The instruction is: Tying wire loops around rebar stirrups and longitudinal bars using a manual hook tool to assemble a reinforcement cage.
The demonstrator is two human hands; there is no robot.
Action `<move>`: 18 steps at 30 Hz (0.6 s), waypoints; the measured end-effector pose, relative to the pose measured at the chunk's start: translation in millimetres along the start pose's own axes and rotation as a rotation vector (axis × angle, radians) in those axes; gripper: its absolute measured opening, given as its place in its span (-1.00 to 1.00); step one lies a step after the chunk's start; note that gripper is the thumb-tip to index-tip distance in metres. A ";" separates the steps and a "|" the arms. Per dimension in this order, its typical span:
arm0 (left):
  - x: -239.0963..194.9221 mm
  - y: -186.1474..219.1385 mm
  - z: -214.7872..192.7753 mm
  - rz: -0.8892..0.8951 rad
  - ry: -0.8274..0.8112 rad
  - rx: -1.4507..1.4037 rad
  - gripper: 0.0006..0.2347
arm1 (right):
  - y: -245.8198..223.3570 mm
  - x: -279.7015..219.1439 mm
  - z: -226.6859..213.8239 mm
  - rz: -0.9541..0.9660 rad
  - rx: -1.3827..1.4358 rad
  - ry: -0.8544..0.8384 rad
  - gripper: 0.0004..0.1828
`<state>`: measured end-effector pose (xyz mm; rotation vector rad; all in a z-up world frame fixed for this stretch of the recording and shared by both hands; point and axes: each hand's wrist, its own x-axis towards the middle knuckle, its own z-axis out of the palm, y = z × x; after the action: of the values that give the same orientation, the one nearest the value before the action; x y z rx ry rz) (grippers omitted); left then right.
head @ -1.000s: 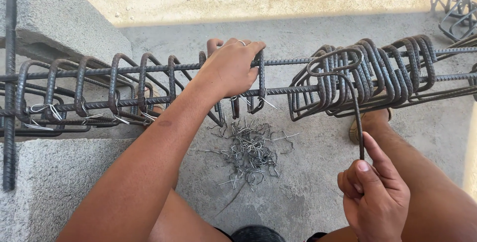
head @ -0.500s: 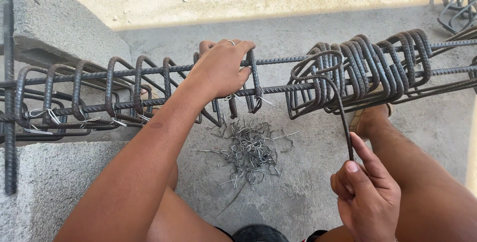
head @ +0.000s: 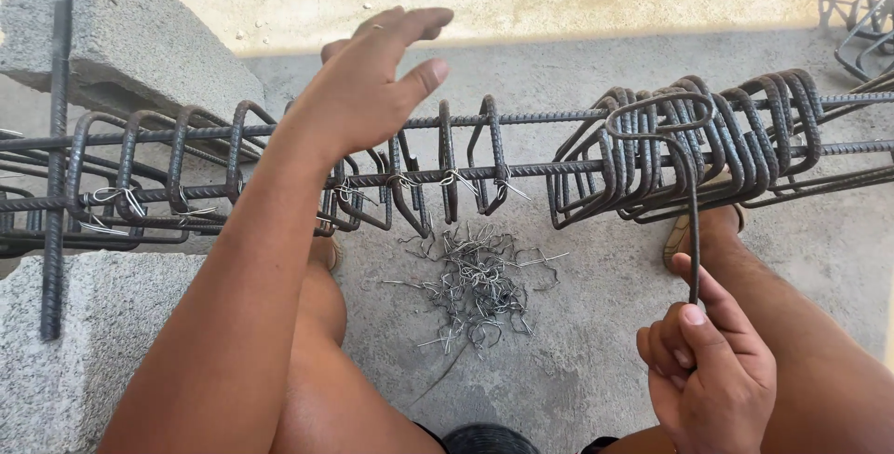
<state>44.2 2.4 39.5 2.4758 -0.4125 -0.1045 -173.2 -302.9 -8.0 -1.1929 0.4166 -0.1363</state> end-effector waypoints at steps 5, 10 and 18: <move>-17.8 -11.3 -15.6 0.022 0.130 -0.114 -0.67 | -7.0 -0.9 0.3 -0.001 -0.014 0.022 -0.54; -23.3 -6.6 -9.0 -0.088 0.073 -0.053 -0.65 | -7.8 -2.6 -1.1 0.004 -0.004 0.020 -0.55; -7.2 -7.5 39.5 0.016 -0.075 0.188 -0.74 | -10.0 -7.7 1.9 -0.013 -0.011 -0.008 -0.56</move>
<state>32.6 -12.1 3.1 2.6588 -0.4943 -0.1587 -178.4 -302.5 3.7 -1.2067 0.4024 -0.1407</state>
